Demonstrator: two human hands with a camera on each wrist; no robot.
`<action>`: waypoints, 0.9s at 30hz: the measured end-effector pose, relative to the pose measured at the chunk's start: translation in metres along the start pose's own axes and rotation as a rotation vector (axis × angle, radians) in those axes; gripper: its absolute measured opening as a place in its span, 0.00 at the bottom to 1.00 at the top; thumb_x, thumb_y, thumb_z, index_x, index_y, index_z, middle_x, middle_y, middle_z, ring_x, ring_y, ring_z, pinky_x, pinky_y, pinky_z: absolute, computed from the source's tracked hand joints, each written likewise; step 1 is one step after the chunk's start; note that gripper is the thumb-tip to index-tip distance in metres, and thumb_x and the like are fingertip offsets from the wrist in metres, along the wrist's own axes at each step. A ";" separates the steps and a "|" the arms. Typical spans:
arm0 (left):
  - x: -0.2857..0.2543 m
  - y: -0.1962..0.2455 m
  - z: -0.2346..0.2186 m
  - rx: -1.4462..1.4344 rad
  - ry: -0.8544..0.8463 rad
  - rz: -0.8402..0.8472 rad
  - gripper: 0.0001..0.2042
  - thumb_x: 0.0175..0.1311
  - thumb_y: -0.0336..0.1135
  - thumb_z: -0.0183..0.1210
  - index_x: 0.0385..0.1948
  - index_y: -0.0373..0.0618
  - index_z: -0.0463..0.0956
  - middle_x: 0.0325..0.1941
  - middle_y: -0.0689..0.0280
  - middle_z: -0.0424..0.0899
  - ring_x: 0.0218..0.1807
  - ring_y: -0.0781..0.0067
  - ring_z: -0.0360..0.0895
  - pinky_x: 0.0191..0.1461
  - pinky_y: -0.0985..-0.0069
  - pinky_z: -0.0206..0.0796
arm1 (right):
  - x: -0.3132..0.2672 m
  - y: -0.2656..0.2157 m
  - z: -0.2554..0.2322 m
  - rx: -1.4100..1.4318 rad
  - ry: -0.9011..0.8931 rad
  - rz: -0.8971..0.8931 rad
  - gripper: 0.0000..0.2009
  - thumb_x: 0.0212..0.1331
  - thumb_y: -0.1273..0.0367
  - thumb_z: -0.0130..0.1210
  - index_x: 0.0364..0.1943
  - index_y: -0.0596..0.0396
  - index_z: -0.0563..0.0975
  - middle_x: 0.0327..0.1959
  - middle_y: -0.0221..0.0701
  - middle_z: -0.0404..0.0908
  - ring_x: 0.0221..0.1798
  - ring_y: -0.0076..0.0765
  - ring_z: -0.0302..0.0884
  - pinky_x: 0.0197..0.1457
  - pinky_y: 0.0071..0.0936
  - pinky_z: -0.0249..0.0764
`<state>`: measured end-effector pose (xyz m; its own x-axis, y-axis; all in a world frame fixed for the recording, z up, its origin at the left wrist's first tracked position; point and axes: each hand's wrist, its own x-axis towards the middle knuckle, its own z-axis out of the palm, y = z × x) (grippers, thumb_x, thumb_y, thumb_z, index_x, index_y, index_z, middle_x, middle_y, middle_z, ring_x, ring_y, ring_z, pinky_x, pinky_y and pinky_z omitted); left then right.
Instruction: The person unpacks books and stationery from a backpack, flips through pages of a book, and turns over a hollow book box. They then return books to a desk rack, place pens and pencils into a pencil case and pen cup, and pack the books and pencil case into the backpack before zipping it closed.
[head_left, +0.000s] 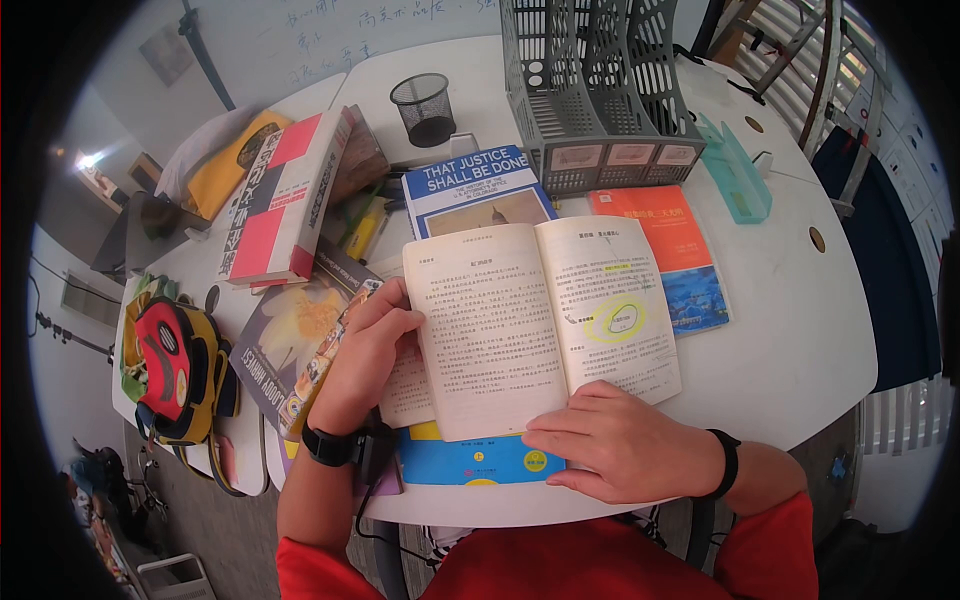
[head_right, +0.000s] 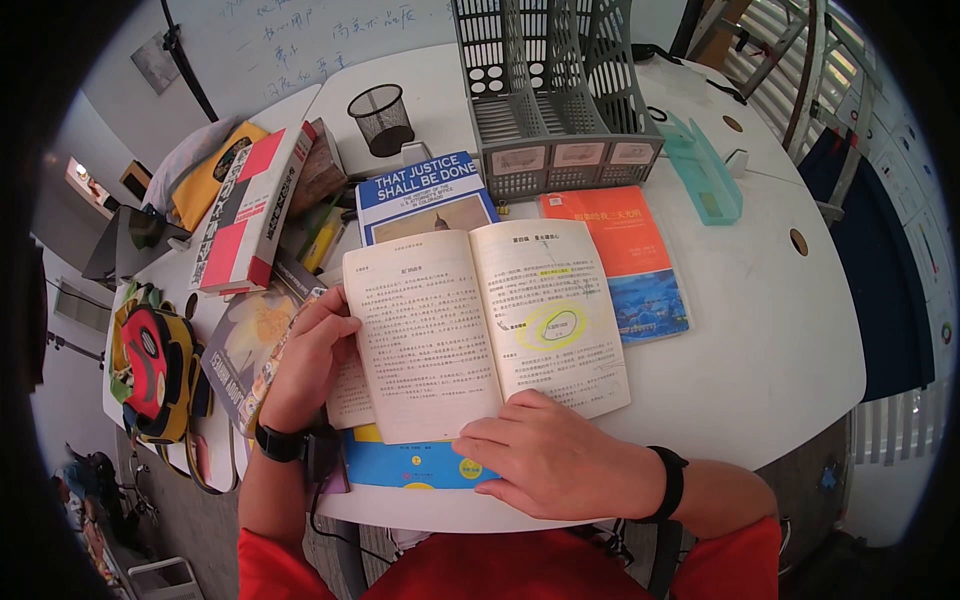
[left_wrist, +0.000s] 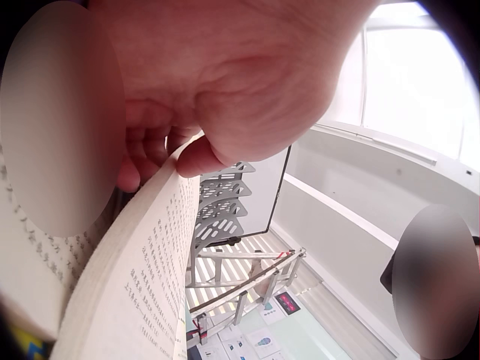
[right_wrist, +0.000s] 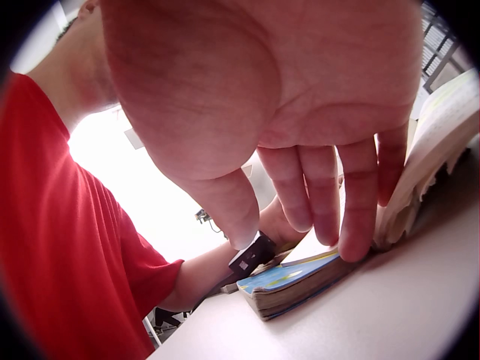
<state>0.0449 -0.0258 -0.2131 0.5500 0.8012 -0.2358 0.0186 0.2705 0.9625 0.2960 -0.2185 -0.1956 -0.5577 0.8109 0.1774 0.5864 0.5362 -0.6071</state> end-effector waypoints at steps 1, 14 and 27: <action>0.000 0.001 0.000 0.001 -0.001 -0.001 0.19 0.74 0.28 0.48 0.63 0.37 0.75 0.54 0.65 0.84 0.51 0.77 0.80 0.57 0.76 0.72 | 0.000 0.000 0.000 0.005 0.002 0.014 0.24 0.59 0.64 0.71 0.59 0.58 0.81 0.58 0.37 0.84 0.50 0.40 0.81 0.62 0.37 0.70; 0.001 -0.001 -0.003 0.010 -0.017 -0.006 0.19 0.73 0.28 0.47 0.63 0.37 0.75 0.54 0.65 0.84 0.52 0.78 0.80 0.58 0.76 0.71 | 0.000 0.000 0.000 0.006 -0.004 0.020 0.24 0.59 0.64 0.72 0.59 0.58 0.81 0.58 0.36 0.84 0.50 0.40 0.81 0.62 0.37 0.70; 0.000 0.000 -0.003 0.019 -0.030 -0.011 0.22 0.72 0.25 0.46 0.66 0.36 0.71 0.60 0.61 0.82 0.59 0.71 0.80 0.66 0.71 0.71 | 0.000 0.001 0.000 0.002 0.013 -0.012 0.22 0.62 0.64 0.68 0.57 0.61 0.79 0.52 0.37 0.83 0.50 0.41 0.80 0.62 0.36 0.69</action>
<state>0.0426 -0.0238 -0.2135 0.5746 0.7817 -0.2425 0.0403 0.2689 0.9623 0.2965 -0.2183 -0.1958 -0.5571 0.8072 0.1948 0.5783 0.5455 -0.6066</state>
